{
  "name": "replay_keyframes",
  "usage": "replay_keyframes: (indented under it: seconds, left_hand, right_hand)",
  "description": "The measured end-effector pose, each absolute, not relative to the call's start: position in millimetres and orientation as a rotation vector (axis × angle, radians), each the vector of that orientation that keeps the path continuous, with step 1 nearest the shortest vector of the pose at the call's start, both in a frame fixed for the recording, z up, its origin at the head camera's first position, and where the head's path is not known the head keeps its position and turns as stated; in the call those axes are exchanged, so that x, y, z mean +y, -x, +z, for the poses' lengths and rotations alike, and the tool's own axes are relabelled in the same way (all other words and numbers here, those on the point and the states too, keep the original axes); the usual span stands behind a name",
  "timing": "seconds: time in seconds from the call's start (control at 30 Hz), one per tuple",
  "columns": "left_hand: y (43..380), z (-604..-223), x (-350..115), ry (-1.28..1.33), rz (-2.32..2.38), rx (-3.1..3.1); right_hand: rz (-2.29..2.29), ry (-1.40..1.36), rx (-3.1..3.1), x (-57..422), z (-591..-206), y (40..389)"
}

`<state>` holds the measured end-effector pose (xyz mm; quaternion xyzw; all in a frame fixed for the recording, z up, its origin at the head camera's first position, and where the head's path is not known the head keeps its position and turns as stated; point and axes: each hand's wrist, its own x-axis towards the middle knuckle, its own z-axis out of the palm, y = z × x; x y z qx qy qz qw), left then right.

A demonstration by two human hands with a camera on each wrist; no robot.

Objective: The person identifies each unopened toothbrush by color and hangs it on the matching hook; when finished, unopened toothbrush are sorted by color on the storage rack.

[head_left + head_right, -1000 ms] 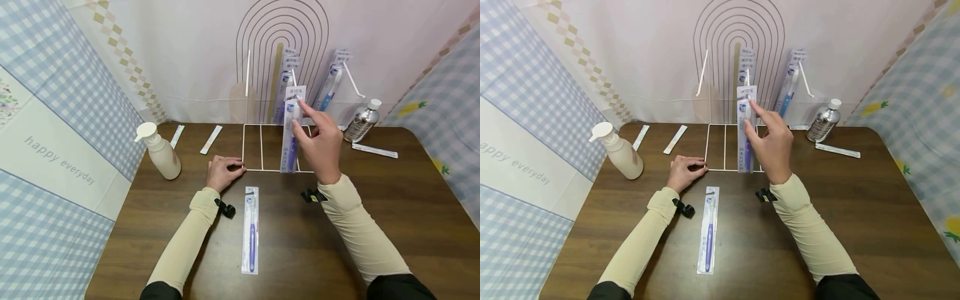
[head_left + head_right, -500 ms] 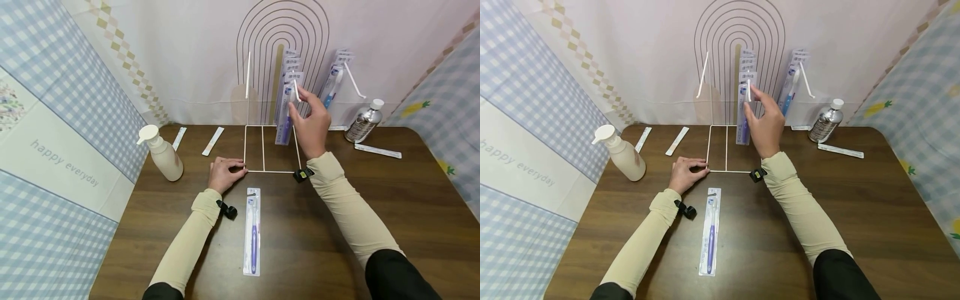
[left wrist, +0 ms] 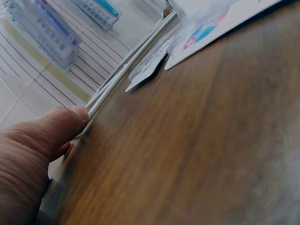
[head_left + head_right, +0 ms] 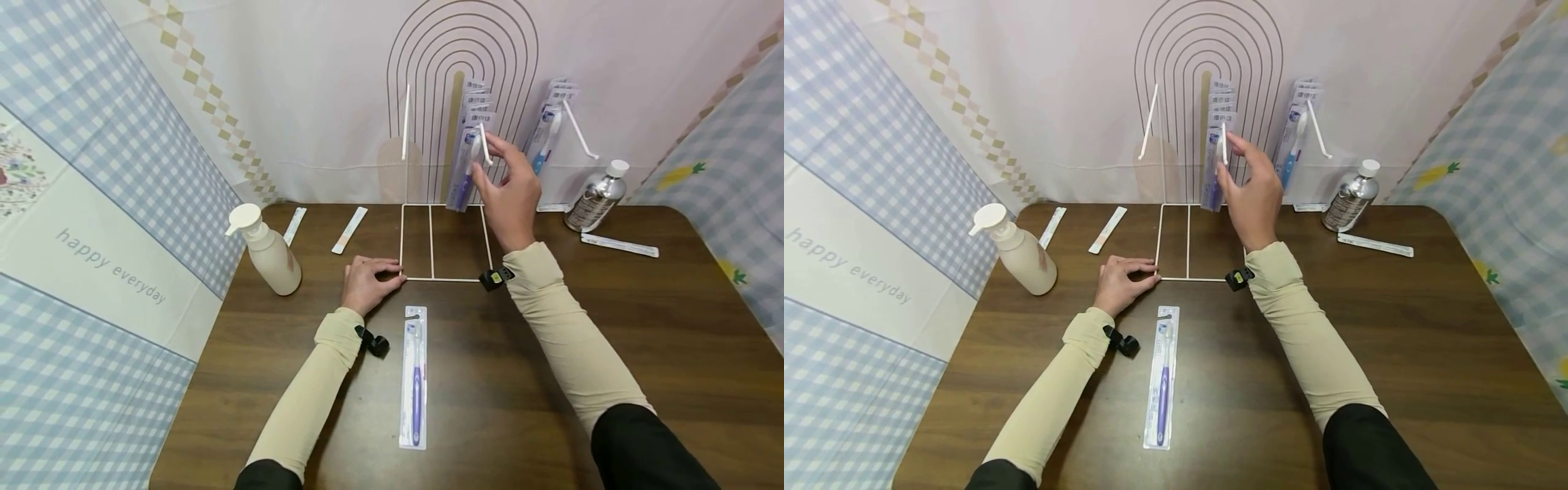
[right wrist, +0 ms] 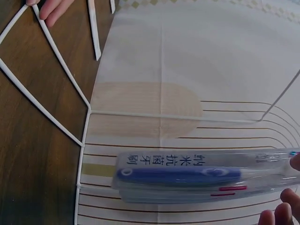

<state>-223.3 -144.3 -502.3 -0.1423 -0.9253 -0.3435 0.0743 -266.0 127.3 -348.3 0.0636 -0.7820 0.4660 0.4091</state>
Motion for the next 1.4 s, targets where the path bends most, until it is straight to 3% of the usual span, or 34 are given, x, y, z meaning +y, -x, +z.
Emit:
replay_keyframes:
  seconds: [0.4,1.03,1.4]
  left_hand:
    - [224.7,-505.0,-145.4,0.419,-1.023,-2.777]
    - [226.5,-501.9,-142.6,0.424,-1.008,-2.799]
    - [226.2,-501.4,-144.1,0.411,-1.013,-2.797]
  right_hand:
    - [1.348,-0.135,-2.034,128.6,-367.6,215.3]
    - [1.386,-0.262,-2.708,87.6,-471.0,117.2]
    - [1.297,-0.392,-2.862,72.7,-485.2,102.5]
